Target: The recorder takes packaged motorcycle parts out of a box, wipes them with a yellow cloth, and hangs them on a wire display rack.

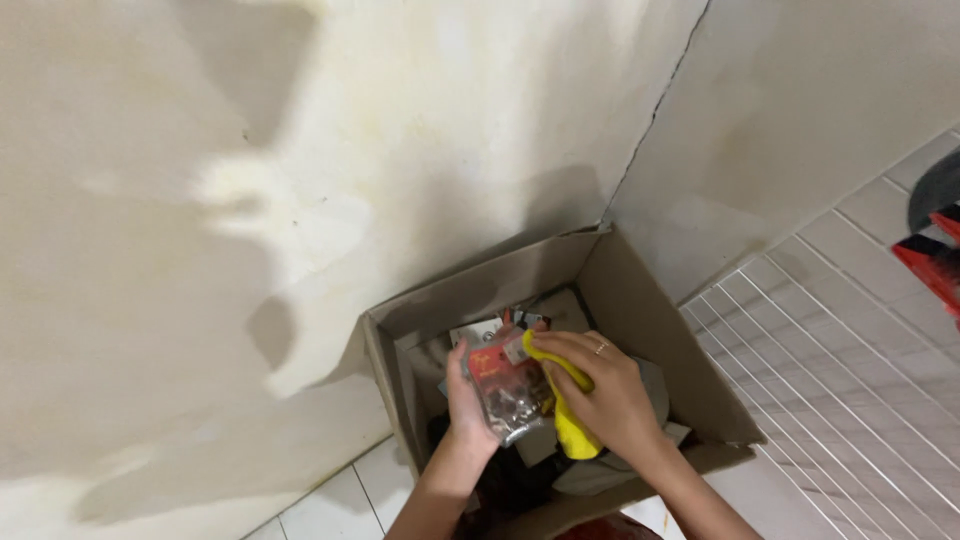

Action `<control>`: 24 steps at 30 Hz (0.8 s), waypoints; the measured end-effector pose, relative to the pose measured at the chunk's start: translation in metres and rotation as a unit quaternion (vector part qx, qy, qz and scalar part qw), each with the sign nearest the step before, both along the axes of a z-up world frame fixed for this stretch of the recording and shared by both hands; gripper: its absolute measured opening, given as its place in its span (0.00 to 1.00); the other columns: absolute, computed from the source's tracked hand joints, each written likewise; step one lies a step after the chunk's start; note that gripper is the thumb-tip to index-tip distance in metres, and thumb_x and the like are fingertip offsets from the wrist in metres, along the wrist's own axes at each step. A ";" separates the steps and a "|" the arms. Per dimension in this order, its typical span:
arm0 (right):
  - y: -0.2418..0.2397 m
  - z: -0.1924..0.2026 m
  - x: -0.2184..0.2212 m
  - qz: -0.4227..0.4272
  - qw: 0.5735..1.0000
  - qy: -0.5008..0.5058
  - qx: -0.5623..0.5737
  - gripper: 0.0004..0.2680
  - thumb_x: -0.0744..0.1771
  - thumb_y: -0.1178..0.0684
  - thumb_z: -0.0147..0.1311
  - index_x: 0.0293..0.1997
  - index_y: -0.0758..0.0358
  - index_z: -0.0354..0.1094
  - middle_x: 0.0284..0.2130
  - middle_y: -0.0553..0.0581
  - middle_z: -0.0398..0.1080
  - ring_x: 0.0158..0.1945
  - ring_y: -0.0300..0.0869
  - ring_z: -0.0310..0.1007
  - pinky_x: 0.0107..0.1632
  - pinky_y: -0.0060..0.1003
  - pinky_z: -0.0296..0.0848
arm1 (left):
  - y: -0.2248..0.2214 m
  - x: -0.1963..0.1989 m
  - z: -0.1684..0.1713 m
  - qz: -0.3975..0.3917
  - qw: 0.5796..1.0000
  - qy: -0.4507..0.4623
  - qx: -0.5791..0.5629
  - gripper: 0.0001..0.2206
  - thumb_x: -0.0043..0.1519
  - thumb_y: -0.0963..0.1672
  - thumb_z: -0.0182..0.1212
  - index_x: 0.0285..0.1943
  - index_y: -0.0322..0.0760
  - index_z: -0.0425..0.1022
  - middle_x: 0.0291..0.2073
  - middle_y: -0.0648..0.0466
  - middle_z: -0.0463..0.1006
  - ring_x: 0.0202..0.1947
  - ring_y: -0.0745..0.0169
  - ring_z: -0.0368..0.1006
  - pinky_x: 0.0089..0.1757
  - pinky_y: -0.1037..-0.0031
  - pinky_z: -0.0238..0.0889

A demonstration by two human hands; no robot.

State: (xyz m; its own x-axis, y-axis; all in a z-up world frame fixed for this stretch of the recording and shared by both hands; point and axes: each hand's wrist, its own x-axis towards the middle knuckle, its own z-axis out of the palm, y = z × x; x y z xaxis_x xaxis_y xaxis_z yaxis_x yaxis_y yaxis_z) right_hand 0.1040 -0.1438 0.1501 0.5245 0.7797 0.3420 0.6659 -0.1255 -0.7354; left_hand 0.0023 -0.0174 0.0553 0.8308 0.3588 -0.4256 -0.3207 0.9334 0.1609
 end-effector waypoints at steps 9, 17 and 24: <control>-0.002 -0.023 -0.025 0.003 0.999 0.032 -0.027 0.10 0.61 0.61 0.61 0.46 0.61 0.78 0.42 0.54 0.80 0.36 0.42 0.80 0.41 0.34 0.76 | 0.002 -0.004 0.003 -0.014 0.999 -0.042 0.024 0.34 0.64 0.60 0.38 0.70 0.37 0.66 0.64 0.44 0.72 0.55 0.56 0.71 0.53 0.66 0.64; 0.004 -0.017 -0.019 0.012 0.995 -0.097 -0.004 0.15 0.59 0.64 0.60 0.48 0.60 0.76 0.44 0.53 0.79 0.40 0.43 0.78 0.41 0.35 0.76 | 0.002 -0.002 0.015 -0.042 0.994 -0.081 0.059 0.36 0.63 0.58 0.40 0.70 0.26 0.65 0.61 0.43 0.73 0.51 0.57 0.72 0.51 0.68 0.64; 0.005 -0.001 -0.030 0.148 0.982 -0.113 -0.022 0.10 0.60 0.63 0.56 0.43 0.61 0.70 0.39 0.51 0.76 0.38 0.47 0.70 0.42 0.43 0.69 | 0.002 -0.004 0.010 -0.087 0.995 -0.022 0.054 0.36 0.61 0.58 0.40 0.69 0.27 0.66 0.62 0.42 0.73 0.52 0.54 0.72 0.54 0.66 0.61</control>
State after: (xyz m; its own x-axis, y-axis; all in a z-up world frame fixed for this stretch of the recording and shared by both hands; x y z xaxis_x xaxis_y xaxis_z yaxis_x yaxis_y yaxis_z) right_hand 0.0736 -0.1385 0.1493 0.1879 0.9034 0.3854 0.8234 0.0691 -0.5633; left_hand -0.0016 -0.0149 0.0655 0.9013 0.2500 -0.3538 -0.1655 0.9535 0.2519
